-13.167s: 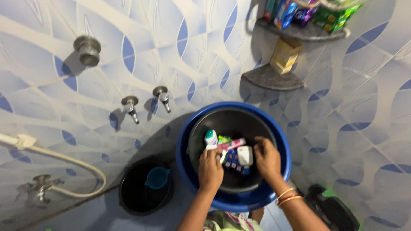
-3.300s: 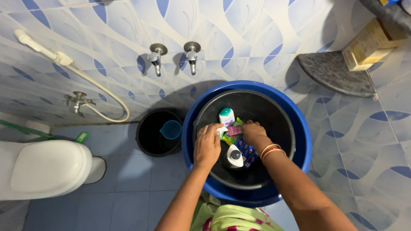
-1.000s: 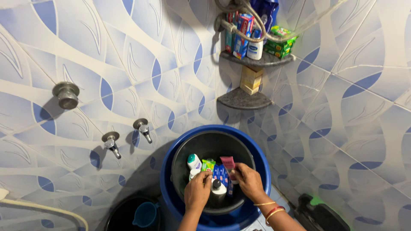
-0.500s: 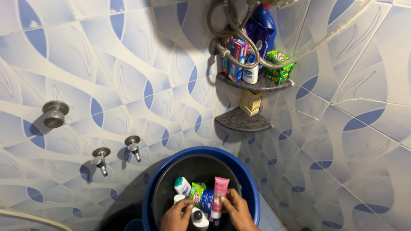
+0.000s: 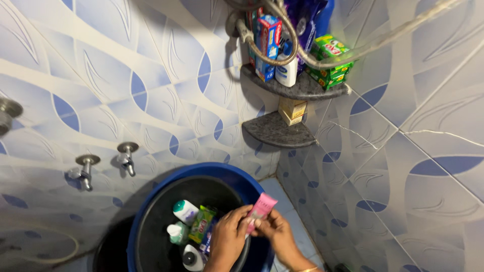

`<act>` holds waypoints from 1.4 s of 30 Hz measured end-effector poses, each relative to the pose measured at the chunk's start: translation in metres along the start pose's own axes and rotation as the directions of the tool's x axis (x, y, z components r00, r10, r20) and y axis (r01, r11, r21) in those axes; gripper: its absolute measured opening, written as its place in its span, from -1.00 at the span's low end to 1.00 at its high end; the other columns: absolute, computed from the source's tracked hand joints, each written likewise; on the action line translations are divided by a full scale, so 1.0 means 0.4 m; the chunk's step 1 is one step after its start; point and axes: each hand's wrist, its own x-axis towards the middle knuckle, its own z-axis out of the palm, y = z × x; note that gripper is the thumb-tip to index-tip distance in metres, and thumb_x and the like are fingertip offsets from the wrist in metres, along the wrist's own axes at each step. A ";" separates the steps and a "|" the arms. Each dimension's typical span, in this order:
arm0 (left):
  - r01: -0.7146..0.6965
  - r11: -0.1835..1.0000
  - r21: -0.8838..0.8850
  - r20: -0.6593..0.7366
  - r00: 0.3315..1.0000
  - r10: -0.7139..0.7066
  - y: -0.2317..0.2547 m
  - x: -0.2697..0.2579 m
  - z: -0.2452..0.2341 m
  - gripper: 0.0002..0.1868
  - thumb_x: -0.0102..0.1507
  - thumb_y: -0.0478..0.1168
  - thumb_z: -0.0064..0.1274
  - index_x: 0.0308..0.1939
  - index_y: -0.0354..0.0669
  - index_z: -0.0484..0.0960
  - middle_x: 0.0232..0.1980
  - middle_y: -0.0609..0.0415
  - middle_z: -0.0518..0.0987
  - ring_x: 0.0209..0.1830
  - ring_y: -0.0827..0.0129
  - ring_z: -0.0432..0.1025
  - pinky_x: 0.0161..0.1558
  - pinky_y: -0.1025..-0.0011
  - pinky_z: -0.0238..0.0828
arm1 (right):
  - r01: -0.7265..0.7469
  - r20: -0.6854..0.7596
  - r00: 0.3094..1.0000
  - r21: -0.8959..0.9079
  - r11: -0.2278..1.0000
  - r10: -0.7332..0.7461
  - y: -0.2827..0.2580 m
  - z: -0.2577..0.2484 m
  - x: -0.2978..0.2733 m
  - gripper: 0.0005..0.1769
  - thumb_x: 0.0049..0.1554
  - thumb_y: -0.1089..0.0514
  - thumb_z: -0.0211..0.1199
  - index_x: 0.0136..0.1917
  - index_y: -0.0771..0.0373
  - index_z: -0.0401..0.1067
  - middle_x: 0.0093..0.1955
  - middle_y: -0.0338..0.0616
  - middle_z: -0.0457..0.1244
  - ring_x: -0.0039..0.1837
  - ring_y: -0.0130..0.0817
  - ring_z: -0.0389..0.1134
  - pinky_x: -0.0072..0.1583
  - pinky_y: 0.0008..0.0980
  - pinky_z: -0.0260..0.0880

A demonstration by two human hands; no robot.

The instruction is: The person transfers various toiletries from a blue bucket to a wall-mounted corner shelf in a bathroom. They handle items one by one, including toothpaste, soap, and bottles, and place them on the shelf.

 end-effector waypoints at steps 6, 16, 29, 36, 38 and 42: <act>-0.136 0.969 0.204 0.098 0.988 0.118 0.035 0.013 0.155 -0.31 0.19 -0.24 0.12 0.39 -0.29 0.31 0.40 -0.24 0.38 0.42 -0.13 0.20 0.40 0.05 0.03 | 0.137 -0.188 0.960 -0.332 0.933 -0.208 -0.006 -0.215 0.144 -0.88 0.12 0.28 0.35 -0.04 0.33 0.50 -0.18 -0.26 0.30 -0.15 -0.49 0.34 -0.09 -0.41 0.44; -0.168 0.875 0.453 0.267 0.963 0.047 -0.027 -0.014 0.284 -0.31 0.20 -0.24 0.03 0.43 -0.24 0.28 0.51 -0.25 0.20 0.56 -0.11 -0.04 0.47 -0.10 -0.34 | 0.181 -0.343 0.803 -0.639 0.748 -0.488 -0.117 -0.407 0.458 -0.85 0.18 0.27 0.31 0.05 0.28 0.46 -0.09 -0.26 0.37 -0.06 -0.54 0.35 0.01 -0.47 0.37; -0.041 0.949 0.313 0.246 0.968 -0.039 -0.160 -0.086 0.384 -0.31 0.17 -0.15 0.23 0.40 -0.01 0.43 0.62 -0.01 0.13 0.45 -0.17 0.20 0.33 -0.28 -0.02 | 0.070 -0.253 0.596 -0.929 0.362 -0.763 -0.161 -0.541 0.804 -0.73 0.13 0.27 0.47 -0.03 0.41 0.41 -0.11 0.08 0.42 -0.09 -0.17 0.46 0.01 -0.18 0.42; 0.019 0.982 0.189 0.260 0.963 -0.068 -0.165 -0.087 0.381 -0.31 0.18 -0.21 0.23 0.41 -0.01 0.44 0.64 0.02 0.09 0.41 -0.25 0.24 0.33 -0.31 -0.03 | 0.042 -0.266 0.572 -0.935 0.352 -0.776 -0.152 -0.543 0.849 -0.72 0.14 0.22 0.51 -0.02 0.37 0.43 -0.10 0.04 0.44 -0.08 -0.16 0.49 0.02 -0.20 0.44; -0.002 0.981 0.194 0.261 0.964 -0.050 -0.164 -0.086 0.376 -0.33 0.19 -0.21 0.23 0.40 -0.02 0.44 0.63 0.02 0.08 0.38 -0.25 0.25 0.32 -0.34 -0.05 | 0.051 -0.263 0.571 -0.934 0.354 -0.778 -0.146 -0.543 0.854 -0.71 0.14 0.23 0.52 -0.02 0.37 0.43 -0.10 0.03 0.44 -0.07 -0.17 0.50 0.02 -0.22 0.45; -0.015 0.980 0.199 0.234 0.972 -0.033 -0.161 -0.087 0.371 -0.33 0.18 -0.18 0.24 0.39 -0.01 0.45 0.63 0.02 0.10 0.37 -0.22 0.28 0.33 -0.34 -0.07 | 0.054 -0.265 0.578 -0.931 0.360 -0.772 -0.133 -0.545 0.841 -0.72 0.11 0.29 0.49 0.01 0.37 0.43 -0.07 0.01 0.45 -0.04 -0.18 0.51 0.05 -0.24 0.46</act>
